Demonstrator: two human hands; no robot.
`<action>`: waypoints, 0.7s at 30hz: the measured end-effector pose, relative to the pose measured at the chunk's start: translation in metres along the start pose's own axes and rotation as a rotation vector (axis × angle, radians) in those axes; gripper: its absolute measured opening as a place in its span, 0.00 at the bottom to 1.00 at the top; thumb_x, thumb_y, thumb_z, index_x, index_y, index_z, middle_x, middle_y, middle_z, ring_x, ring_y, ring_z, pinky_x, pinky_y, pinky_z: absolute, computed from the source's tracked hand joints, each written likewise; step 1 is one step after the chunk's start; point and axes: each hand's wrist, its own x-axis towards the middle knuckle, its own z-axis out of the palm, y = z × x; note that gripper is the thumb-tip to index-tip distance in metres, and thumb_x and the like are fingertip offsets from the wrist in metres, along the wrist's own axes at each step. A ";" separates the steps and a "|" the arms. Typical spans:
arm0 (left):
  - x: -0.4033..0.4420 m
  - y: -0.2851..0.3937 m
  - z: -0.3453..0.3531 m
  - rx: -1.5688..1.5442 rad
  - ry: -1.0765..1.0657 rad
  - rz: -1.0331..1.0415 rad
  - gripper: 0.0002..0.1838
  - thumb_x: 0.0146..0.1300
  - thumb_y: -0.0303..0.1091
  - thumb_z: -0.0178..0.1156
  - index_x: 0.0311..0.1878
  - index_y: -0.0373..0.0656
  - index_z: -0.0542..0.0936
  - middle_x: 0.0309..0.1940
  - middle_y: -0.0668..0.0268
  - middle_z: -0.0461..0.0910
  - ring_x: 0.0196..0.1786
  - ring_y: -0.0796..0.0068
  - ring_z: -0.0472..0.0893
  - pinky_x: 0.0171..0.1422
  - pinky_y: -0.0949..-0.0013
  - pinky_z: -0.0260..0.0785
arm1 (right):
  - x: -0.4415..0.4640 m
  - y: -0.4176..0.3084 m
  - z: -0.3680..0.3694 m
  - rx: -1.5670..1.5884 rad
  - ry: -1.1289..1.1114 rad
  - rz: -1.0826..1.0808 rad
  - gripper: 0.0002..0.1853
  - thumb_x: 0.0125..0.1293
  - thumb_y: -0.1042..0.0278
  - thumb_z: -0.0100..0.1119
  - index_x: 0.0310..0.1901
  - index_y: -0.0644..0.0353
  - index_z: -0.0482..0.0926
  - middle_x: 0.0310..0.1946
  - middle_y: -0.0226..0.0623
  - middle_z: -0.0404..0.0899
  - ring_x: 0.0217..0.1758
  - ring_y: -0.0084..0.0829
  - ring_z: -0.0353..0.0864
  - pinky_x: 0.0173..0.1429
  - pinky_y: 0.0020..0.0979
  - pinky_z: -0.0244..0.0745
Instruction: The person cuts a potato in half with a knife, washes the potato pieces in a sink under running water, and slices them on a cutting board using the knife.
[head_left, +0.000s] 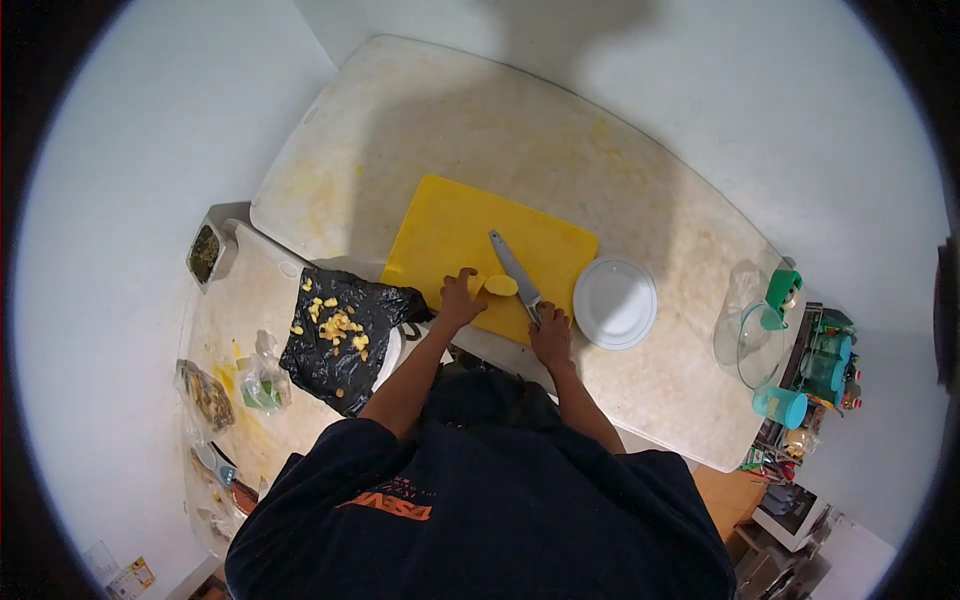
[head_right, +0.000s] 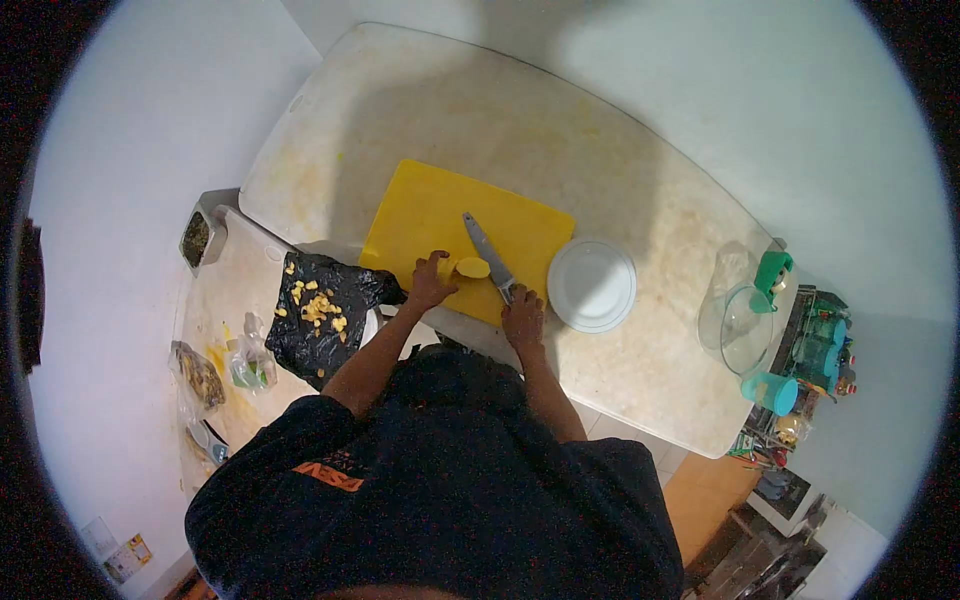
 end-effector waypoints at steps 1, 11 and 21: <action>-0.003 0.014 -0.005 0.060 -0.014 0.018 0.38 0.41 0.32 0.74 0.59 0.50 0.68 0.49 0.48 0.65 0.53 0.47 0.69 0.55 0.50 0.69 | 0.000 0.000 -0.001 -0.008 0.008 -0.016 0.29 0.57 0.65 0.63 0.58 0.62 0.65 0.47 0.56 0.71 0.53 0.56 0.72 0.56 0.51 0.70; -0.001 0.063 0.012 0.495 -0.141 0.203 0.37 0.49 0.29 0.71 0.64 0.62 0.68 0.58 0.55 0.58 0.58 0.46 0.65 0.52 0.42 0.72 | -0.022 0.000 -0.005 0.082 0.111 -0.025 0.27 0.59 0.68 0.60 0.60 0.62 0.64 0.47 0.60 0.70 0.51 0.59 0.70 0.55 0.53 0.67; 0.005 0.029 0.008 0.302 -0.181 0.418 0.31 0.53 0.25 0.66 0.61 0.55 0.70 0.50 0.52 0.70 0.55 0.48 0.70 0.51 0.47 0.68 | -0.063 -0.013 -0.011 0.209 0.311 0.171 0.26 0.63 0.67 0.55 0.61 0.65 0.63 0.51 0.56 0.69 0.56 0.55 0.68 0.60 0.51 0.65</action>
